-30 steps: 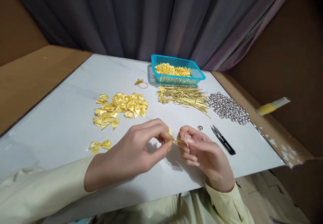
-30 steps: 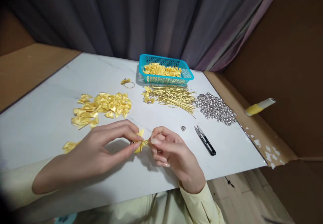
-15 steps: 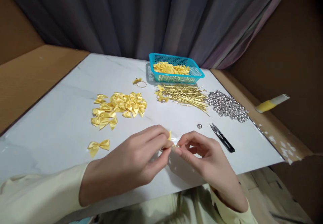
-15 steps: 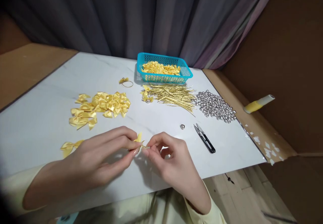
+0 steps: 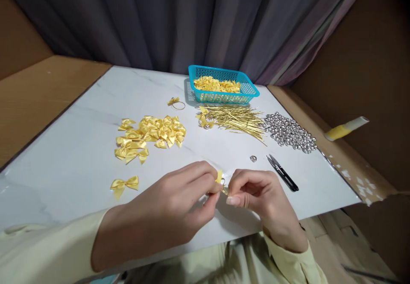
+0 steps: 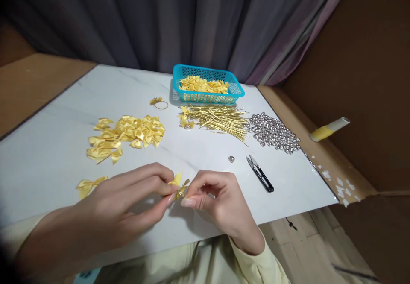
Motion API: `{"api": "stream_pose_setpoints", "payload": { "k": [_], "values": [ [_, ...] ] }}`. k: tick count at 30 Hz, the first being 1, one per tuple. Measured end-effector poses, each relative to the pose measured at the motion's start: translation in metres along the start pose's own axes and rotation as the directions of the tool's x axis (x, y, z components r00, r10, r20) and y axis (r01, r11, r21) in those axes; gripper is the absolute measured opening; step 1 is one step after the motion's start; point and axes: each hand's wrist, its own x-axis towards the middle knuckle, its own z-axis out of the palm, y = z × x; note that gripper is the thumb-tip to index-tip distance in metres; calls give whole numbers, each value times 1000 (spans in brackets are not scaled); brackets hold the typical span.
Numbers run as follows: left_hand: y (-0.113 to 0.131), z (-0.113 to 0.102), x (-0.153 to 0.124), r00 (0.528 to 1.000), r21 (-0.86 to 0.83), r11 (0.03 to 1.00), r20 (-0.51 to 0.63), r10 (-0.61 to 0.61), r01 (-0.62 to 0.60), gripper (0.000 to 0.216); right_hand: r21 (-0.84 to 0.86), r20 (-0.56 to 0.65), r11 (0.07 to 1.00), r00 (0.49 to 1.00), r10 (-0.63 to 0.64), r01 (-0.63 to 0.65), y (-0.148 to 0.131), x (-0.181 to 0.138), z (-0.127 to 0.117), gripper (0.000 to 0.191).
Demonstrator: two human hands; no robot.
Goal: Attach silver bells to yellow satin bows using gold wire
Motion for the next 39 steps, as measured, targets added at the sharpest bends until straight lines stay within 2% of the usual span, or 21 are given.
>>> {"api": "stream_pose_setpoints", "payload": {
  "k": [8,21,24,30,34,37,39],
  "values": [
    [7,-9,4,991,-17,998,123,-56,58,20,199,90,975,993,79,-96,6,4,-6,18],
    [11,-5,0,991,-123,985,75,-111,120,20,376,198,906,972,126,-194,15,15,-6,24],
    [11,-4,0,990,-141,981,73,-121,131,22,395,212,896,969,128,-205,15,16,-6,25],
    [10,-8,0,971,-148,967,154,-184,207,19,389,201,899,971,132,-203,14,17,-5,23],
    [7,-6,2,962,-152,968,216,-165,200,22,356,178,915,975,136,-192,14,16,-3,20],
    [6,-3,6,946,-210,934,215,-244,289,20,330,171,925,976,138,-189,13,15,-1,20],
    [6,-2,9,918,-267,887,238,-317,376,19,319,169,930,976,134,-183,12,14,-1,19]
  ]
}}
